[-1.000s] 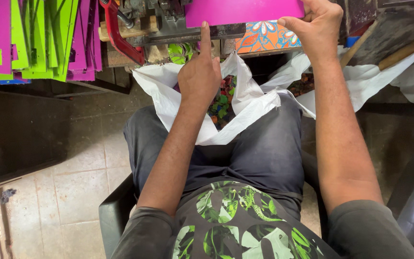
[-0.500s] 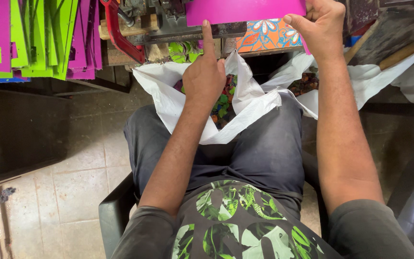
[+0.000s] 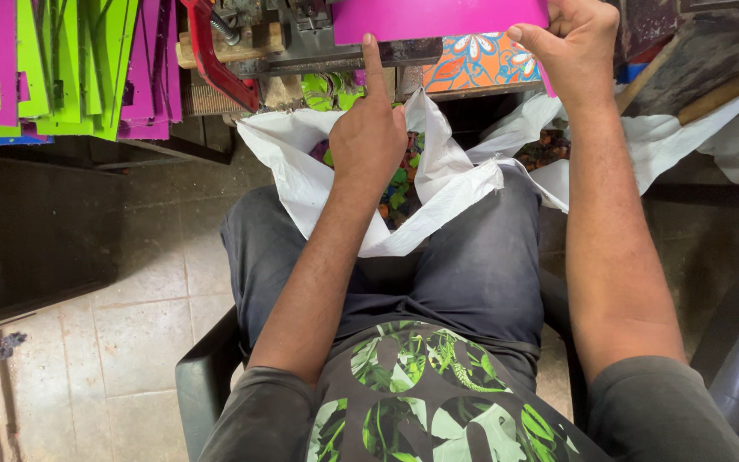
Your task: The person repeatedly places green and pink plastic sheets into a manual press machine, operates the lever to punch out shapes, and collects the cutouts in a white sack. The person also briefly handles a red plastic frame and a pink sheet.
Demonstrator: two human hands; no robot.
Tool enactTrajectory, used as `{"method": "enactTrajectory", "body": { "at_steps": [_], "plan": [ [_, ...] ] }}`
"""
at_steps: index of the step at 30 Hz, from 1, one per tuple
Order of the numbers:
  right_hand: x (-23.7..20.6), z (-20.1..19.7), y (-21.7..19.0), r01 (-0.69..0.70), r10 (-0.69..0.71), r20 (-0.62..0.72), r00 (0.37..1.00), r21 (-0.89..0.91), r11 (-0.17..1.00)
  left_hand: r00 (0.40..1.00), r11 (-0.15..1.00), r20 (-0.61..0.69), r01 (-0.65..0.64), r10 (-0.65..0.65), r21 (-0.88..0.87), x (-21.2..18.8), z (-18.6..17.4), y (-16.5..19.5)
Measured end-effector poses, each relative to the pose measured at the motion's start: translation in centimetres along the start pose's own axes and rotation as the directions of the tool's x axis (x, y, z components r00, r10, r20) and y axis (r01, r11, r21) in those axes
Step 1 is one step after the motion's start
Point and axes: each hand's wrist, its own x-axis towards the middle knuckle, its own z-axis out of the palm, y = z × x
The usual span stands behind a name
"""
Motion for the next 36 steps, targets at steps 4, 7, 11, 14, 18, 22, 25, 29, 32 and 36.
{"method": "enactTrajectory", "body": {
  "at_steps": [4, 7, 11, 14, 18, 22, 25, 29, 32, 36],
  "plan": [
    [-0.1, 0.0, 0.0, -0.003, 0.003, 0.003, 1.000, 0.039, 0.999, 1.000, 1.000, -0.003, -0.003, 0.003, 0.010, 0.1, -0.5, 0.2],
    [-0.1, -0.1, -0.2, -0.011, 0.011, -0.009, 1.000, 0.018, 1.000, 1.000, 1.000, 0.013, 0.007, -0.007, 0.019, 0.3, -0.8, 0.3],
    [0.1, 1.7, -1.0, -0.017, 0.018, -0.035, 0.999, 0.020, 1.000, 0.998, 0.998, 0.045, 0.038, -0.040, 0.040, 0.5, -1.4, -0.5],
    [0.3, 5.2, -1.4, 0.017, -0.017, -0.093, 0.996, -0.009, 1.000, 0.994, 0.995, 0.042, 0.100, -0.101, 0.025, 0.7, -2.0, -2.2],
    [-0.1, 8.7, -1.8, -0.032, 0.073, -0.207, 0.976, 0.191, 0.981, 0.993, 0.991, -0.113, -0.029, 0.044, 0.132, 0.1, -2.6, -4.9],
    [-0.1, 8.8, -2.0, -0.014, 0.026, -0.225, 0.974, 0.054, 0.998, 0.991, 0.995, -0.124, -0.030, 0.041, 0.091, 0.5, -1.7, -5.0],
    [-0.1, 8.4, -2.1, -0.026, 0.032, -0.232, 0.972, 0.029, 0.999, 0.991, 0.995, -0.129, -0.022, 0.035, 0.096, 0.7, -1.3, -4.7],
    [-0.2, 8.1, -2.0, -0.023, 0.019, -0.205, 0.978, -0.017, 1.000, 0.993, 0.994, -0.116, 0.001, 0.011, 0.105, 0.7, -1.2, -4.6],
    [-0.3, 8.1, -1.9, 0.013, -0.011, -0.199, 0.980, 0.010, 1.000, 0.994, 0.994, -0.107, -0.004, 0.015, 0.105, 0.6, -1.3, -4.5],
    [-0.2, 7.9, -1.8, -0.013, 0.016, -0.195, 0.981, 0.017, 1.000, 0.996, 0.992, -0.094, 0.011, 0.001, 0.125, 0.6, -1.3, -4.4]
  ]
}}
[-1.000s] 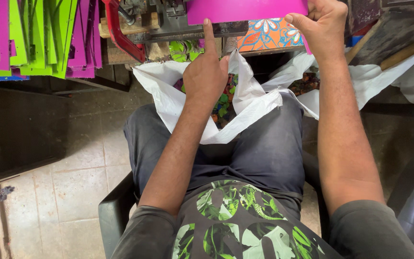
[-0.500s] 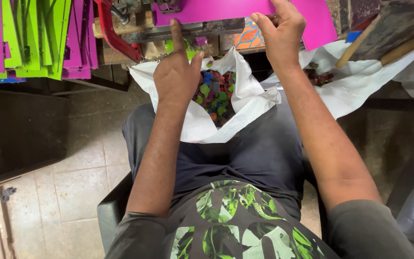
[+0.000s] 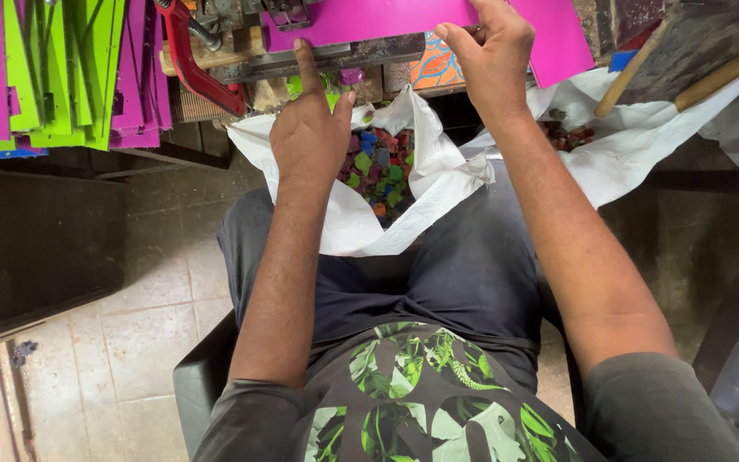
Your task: The person repeatedly places green and pink plastic sheets into a manual press machine, operates the lever to punch out shapes, and collects the cutouts in a white sack. The person also briefly handles a red plastic frame and a pink sheet.
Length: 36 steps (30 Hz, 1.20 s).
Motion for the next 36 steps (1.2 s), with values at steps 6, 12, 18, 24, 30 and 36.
{"method": "enactTrajectory", "body": {
  "at_steps": [6, 12, 18, 24, 30, 36],
  "plan": [
    [-0.1, -0.2, -0.2, -0.034, 0.034, 0.006, 0.999, -0.023, 0.999, 1.000, 1.000, 0.011, 0.005, -0.005, -0.012, 0.0, 0.1, 0.0],
    [-0.1, -0.1, 0.2, 0.038, -0.038, 0.011, 0.999, 0.004, 0.999, 0.997, 0.998, -0.060, -0.042, 0.039, -0.051, 0.0, 0.4, -0.4],
    [0.1, -0.2, 0.5, -0.041, 0.040, 0.032, 0.999, 0.012, 0.999, 0.998, 0.995, -0.051, -0.036, 0.031, -0.092, -0.1, 0.5, -0.4],
    [0.3, -0.3, -0.2, -0.033, 0.030, 0.048, 0.998, 0.058, 0.998, 0.999, 0.997, -0.047, -0.028, 0.025, -0.068, 0.0, 0.3, -0.4],
    [0.3, -0.5, -0.1, -0.052, 0.046, 0.067, 0.997, 0.093, 0.994, 0.999, 0.997, -0.043, -0.025, 0.022, -0.075, -0.1, 0.3, -0.5],
    [0.2, -0.3, 1.1, -0.216, 0.216, 0.032, 0.976, 0.275, 0.937, 0.999, 0.997, -0.045, -0.026, 0.023, -0.070, 0.1, 0.4, -0.4]
  ]
}}
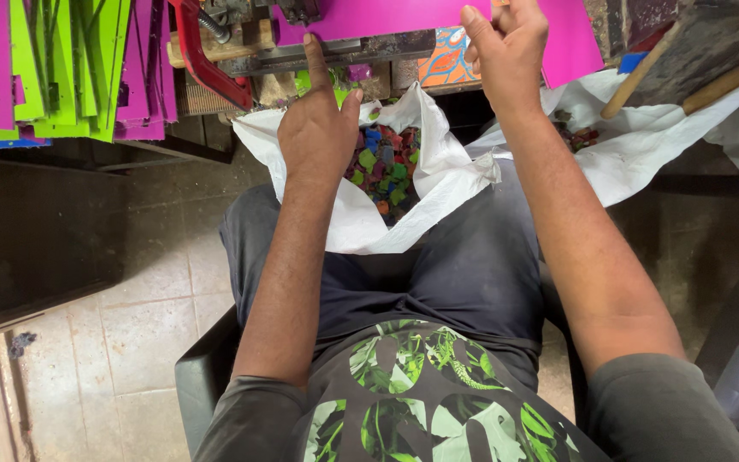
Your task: The person repeatedly places green and pink plastic sheets into a manual press machine, operates the lever to punch out shapes, and collects the cutouts in a white sack. The person also briefly handles a red plastic frame and a pink sheet.
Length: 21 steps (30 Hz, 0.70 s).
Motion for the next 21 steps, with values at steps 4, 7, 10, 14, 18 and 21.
{"method": "enactTrajectory", "body": {
  "at_steps": [4, 7, 10, 14, 18, 21],
  "plan": [
    [0.20, 0.08, 0.14, -0.108, 0.105, 0.025, 0.994, 0.157, 0.982, 0.999, 1.000, 0.037, 0.029, -0.029, -0.001, 0.12, -0.08, 0.12],
    [0.26, 0.21, 0.10, -0.111, 0.104, 0.047, 0.993, 0.210, 0.971, 0.999, 0.999, 0.039, 0.032, -0.032, 0.001, 0.11, -0.13, 0.13],
    [0.22, 0.23, 0.10, -0.121, 0.113, 0.050, 0.992, 0.227, 0.966, 1.000, 1.000, -0.002, -0.003, 0.003, 0.007, 0.01, -0.13, 0.13],
    [0.20, 0.16, 0.13, -0.134, 0.127, 0.047, 0.991, 0.230, 0.964, 1.000, 1.000, 0.001, 0.005, -0.005, 0.000, -0.03, -0.16, 0.18],
    [0.23, 0.10, 0.13, -0.122, 0.114, 0.046, 0.992, 0.226, 0.967, 1.000, 1.000, 0.008, 0.016, -0.016, 0.002, 0.03, -0.32, 0.19],
    [0.23, 0.02, 0.17, -0.123, 0.115, 0.048, 0.992, 0.227, 0.966, 1.000, 1.000, -0.021, 0.002, -0.002, 0.001, 0.00, -0.35, 0.31]
  ]
}}
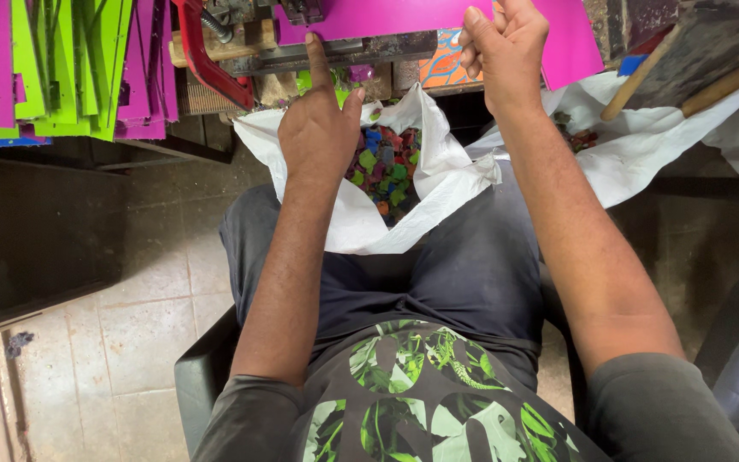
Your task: The person repeatedly places green and pink plastic sheets into a manual press machine, operates the lever to punch out shapes, and collects the cutouts in a white sack. The person also briefly handles a red plastic frame and a pink sheet.
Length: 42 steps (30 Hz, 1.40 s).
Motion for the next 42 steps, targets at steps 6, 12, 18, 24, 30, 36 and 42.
{"method": "enactTrajectory", "body": {
  "at_steps": [6, 12, 18, 24, 30, 36, 42],
  "plan": [
    [0.1, -0.2, 0.1, -0.004, 0.004, 0.003, 1.000, -0.008, 1.000, 1.000, 1.000, 0.023, 0.014, -0.014, -0.001, 0.1, -0.1, 0.1],
    [0.3, -0.5, 0.4, -0.021, 0.021, 0.006, 1.000, 0.033, 0.999, 1.000, 1.000, -0.009, -0.007, 0.008, 0.013, 0.2, 0.1, -0.1],
    [1.5, -2.4, 1.3, -0.075, 0.093, -0.145, 0.985, 0.122, 0.990, 0.999, 1.000, 0.046, -0.019, 0.020, -0.024, -0.3, -0.8, 0.6],
    [2.7, -8.9, -0.5, 0.022, 0.089, -0.339, 0.937, 0.310, 0.950, 0.976, 0.942, -0.126, -0.206, 0.178, -0.263, -3.6, -1.5, 3.4],
    [2.2, -9.1, -2.8, -0.004, 0.070, -0.144, 0.987, 0.412, 0.911, 0.987, 0.910, -0.159, -0.055, -0.012, -0.411, -4.2, -2.9, 4.2],
    [-0.3, -1.3, -6.9, -0.080, 0.017, 0.288, 0.958, 0.208, 0.975, 0.946, 0.115, 0.198, 0.233, -0.255, -0.965, -7.1, -6.5, -0.7],
    [-0.4, 1.1, -6.6, -0.076, 0.090, 0.591, 0.802, -0.049, 0.996, 0.967, 0.192, 0.108, 0.154, -0.231, -0.969, -14.1, -14.0, -12.1]
  ]
}}
